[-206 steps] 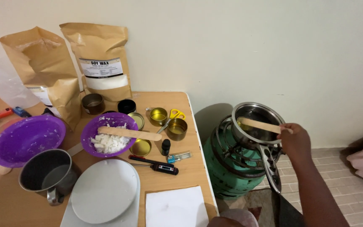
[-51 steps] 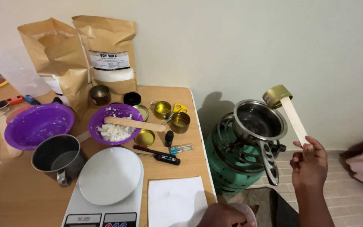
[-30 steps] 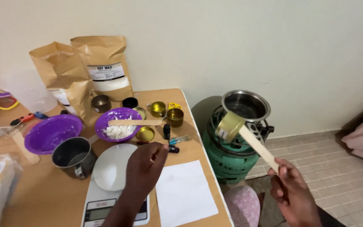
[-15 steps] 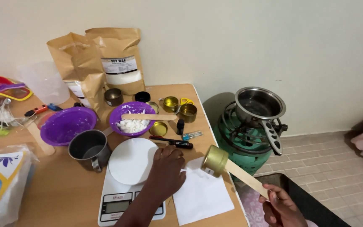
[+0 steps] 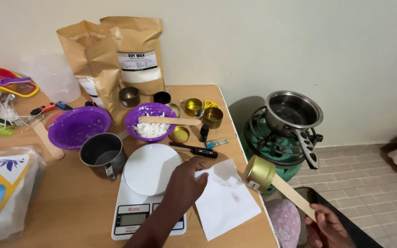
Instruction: Cleaning the interior of metal candle tins with a tissue and weighing them on a digital scale in preparation for pouring wax.
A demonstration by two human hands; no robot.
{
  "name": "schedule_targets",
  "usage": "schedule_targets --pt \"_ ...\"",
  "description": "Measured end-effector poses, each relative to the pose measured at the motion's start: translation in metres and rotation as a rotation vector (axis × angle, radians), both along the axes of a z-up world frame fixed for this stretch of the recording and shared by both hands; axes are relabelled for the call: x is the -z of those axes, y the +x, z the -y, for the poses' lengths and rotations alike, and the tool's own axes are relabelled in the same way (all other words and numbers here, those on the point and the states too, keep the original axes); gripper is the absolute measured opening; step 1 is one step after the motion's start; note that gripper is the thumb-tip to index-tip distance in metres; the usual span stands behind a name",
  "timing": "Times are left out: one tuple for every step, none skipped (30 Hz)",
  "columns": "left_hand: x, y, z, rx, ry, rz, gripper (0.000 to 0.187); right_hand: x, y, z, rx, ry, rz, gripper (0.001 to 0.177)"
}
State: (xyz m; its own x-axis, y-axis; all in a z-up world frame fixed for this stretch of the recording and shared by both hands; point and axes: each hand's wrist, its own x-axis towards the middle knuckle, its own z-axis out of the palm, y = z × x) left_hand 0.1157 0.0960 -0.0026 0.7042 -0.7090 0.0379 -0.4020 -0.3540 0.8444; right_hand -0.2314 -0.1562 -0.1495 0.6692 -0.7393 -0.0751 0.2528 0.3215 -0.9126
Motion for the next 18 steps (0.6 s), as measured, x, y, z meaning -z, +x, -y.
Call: schedule_targets --pt "0.002 0.000 -0.001 0.003 0.002 0.000 0.035 -0.006 0.003 -0.005 0.003 0.002 0.000 0.033" --pt "0.003 0.000 -0.002 0.018 -0.029 0.021 0.032 -0.011 0.005 -0.010 0.005 0.063 -0.014 0.031" --pt "0.005 0.000 -0.002 0.033 -0.061 0.043 0.030 -0.017 0.008 -0.014 0.006 0.123 -0.028 0.030" --pt "0.006 0.000 -0.002 0.036 -0.061 0.044 0.030 -0.018 0.013 -0.012 0.009 0.123 -0.026 0.030" --pt "0.006 -0.001 -0.002 0.054 -0.053 0.074 0.030 -0.020 0.018 -0.010 0.009 0.112 0.002 0.030" --pt "0.007 -0.001 -0.002 0.072 -0.045 0.103 0.030 -0.022 0.023 -0.008 0.010 0.100 0.030 0.029" --pt "0.008 -0.001 -0.001 0.075 -0.046 0.102 0.030 -0.044 0.034 -0.013 0.012 0.099 0.029 0.029" --pt "0.010 -0.001 0.000 0.098 -0.060 0.153 0.025 -0.065 0.046 -0.018 0.038 0.091 0.061 0.028" --pt "0.012 -0.001 0.000 0.121 -0.074 0.205 0.021 -0.087 0.059 -0.023 0.062 0.082 0.093 0.028" --pt "0.013 -0.001 0.001 0.122 -0.077 0.204 0.021 -0.104 0.066 -0.021 0.064 0.079 0.092 0.028" --pt "0.014 -0.001 0.002 0.120 -0.041 0.199 0.021 -0.123 0.075 -0.019 0.126 0.069 0.087 0.028" --pt "0.015 -0.001 0.003 0.119 -0.004 0.193 0.022 -0.142 0.083 -0.016 0.189 0.058 0.083 0.029" --pt "0.018 -0.001 0.003 0.113 -0.010 0.194 0.022 -0.139 0.085 0.007 0.183 0.052 0.084 0.029" --pt "0.021 -0.001 0.003 0.130 -0.057 0.233 0.023 -0.138 0.087 0.031 0.174 0.023 0.118 0.026" --pt "0.023 0.000 0.005 0.144 -0.108 0.274 0.025 -0.138 0.090 0.056 0.162 -0.009 0.155 0.024" --pt "0.019 -0.001 0.005 0.134 -0.117 0.277 0.025 -0.140 0.093 0.072 0.153 -0.019 0.158 0.024" --pt "0.016 -0.002 0.004 0.141 -0.070 0.234 0.025 -0.142 0.096 0.088 0.189 -0.028 0.156 0.022" --pt "0.013 -0.003 0.004 0.147 -0.024 0.190 0.025 -0.143 0.100 0.104 0.224 -0.036 0.155 0.020"
